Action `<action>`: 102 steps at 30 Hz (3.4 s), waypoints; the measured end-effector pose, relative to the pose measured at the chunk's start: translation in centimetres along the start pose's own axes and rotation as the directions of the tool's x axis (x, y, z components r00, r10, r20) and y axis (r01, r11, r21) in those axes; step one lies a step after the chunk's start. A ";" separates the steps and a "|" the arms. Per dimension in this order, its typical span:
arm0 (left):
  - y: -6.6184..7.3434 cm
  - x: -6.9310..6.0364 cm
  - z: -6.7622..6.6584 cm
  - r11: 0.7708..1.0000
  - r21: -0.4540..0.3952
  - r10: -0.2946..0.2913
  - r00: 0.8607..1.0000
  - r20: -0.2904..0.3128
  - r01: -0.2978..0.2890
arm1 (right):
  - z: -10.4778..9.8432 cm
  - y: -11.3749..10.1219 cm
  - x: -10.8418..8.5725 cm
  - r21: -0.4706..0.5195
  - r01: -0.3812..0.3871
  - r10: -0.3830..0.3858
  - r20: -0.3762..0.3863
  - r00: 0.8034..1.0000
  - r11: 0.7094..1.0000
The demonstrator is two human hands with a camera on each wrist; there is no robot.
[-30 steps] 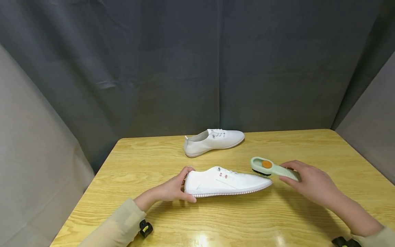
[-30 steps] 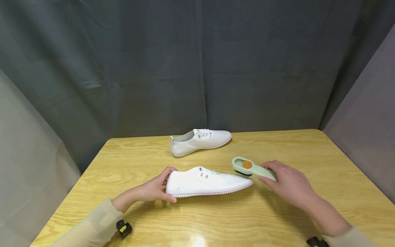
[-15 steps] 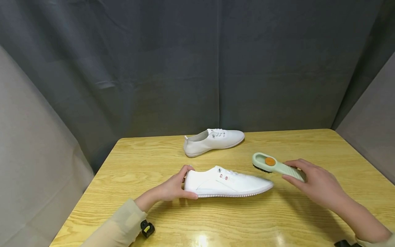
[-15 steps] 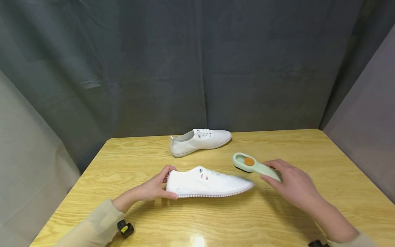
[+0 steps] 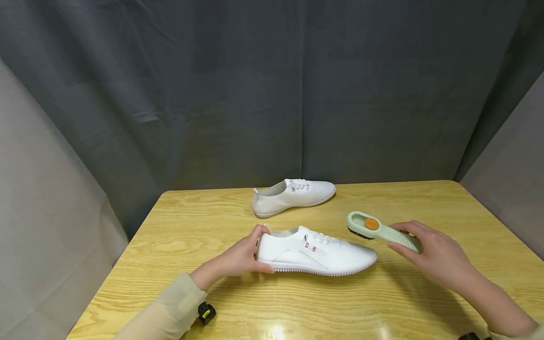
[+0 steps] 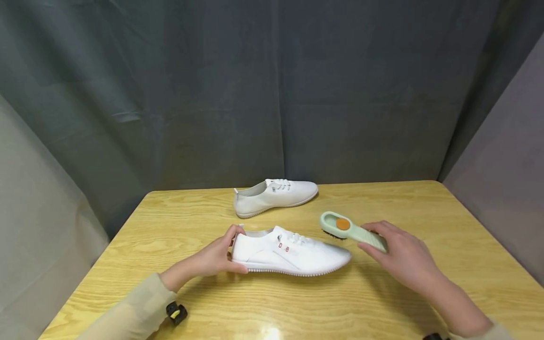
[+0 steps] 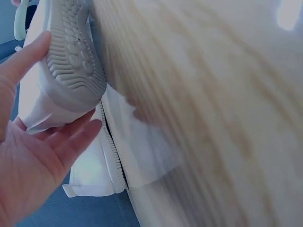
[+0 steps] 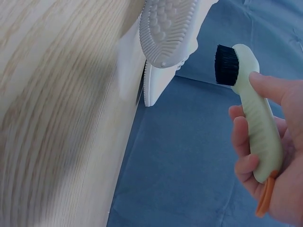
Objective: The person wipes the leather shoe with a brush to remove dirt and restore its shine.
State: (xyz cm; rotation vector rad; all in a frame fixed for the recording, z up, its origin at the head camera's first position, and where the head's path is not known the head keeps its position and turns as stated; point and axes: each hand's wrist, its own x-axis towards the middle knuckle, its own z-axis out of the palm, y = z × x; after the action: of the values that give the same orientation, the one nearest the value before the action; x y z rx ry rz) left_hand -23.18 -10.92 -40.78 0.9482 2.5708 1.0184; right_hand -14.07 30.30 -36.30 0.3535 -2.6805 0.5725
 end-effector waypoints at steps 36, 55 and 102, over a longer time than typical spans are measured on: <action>0.1 -1.2 -0.4 0.984 -0.002 0.176 0.973 0.148 -0.178 | -0.9 0.2 0.7 -0.007 0.004 -0.004 0.010 1.000 1.000; 1.2 0.5 -1.1 0.968 -0.212 0.155 0.985 0.075 -0.136 | -0.9 0.3 0.8 -0.012 0.010 -0.010 0.007 1.000 1.000; 0.8 0.5 -0.2 0.962 -0.259 -0.027 0.977 0.210 0.082 | -1.6 2.3 -0.6 0.063 -0.098 0.074 0.313 0.947 0.993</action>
State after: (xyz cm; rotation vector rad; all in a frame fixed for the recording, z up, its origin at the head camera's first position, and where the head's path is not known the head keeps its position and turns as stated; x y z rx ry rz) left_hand -23.26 -10.24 -40.09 0.8557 2.2121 1.1507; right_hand -13.75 33.16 -36.00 0.3768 -2.9946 0.7000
